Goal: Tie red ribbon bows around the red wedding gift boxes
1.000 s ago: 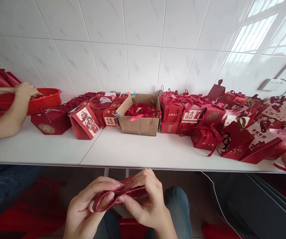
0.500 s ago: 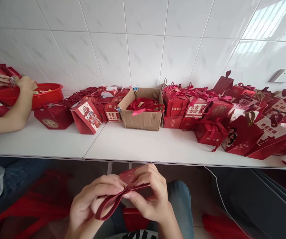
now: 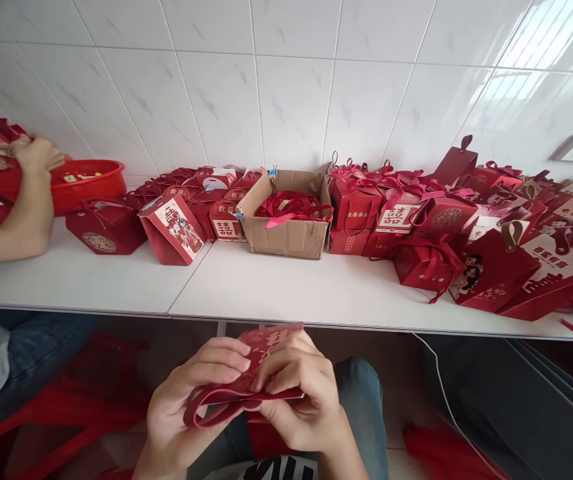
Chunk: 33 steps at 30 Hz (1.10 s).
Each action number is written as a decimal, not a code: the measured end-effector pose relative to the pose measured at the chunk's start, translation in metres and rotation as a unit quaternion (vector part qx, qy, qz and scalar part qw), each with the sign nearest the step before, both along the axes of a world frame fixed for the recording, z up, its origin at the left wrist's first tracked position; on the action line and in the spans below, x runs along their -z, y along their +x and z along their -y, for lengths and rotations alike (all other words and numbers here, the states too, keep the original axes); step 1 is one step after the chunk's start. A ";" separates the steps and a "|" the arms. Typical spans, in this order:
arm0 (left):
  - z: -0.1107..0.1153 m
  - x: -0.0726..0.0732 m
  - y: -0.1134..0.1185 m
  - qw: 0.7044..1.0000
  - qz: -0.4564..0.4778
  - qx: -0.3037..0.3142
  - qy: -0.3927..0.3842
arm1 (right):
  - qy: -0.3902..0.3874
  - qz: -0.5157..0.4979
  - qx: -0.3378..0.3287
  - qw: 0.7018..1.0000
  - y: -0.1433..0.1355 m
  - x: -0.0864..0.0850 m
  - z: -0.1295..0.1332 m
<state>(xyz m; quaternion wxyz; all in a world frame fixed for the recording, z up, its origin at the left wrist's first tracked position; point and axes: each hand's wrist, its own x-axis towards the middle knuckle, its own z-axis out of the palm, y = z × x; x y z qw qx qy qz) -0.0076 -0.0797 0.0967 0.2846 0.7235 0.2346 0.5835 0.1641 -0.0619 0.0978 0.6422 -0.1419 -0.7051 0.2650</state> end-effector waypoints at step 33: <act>0.005 0.001 0.032 0.937 0.108 -0.203 -0.264 | -0.055 -0.053 0.064 0.995 -0.002 0.001 -0.009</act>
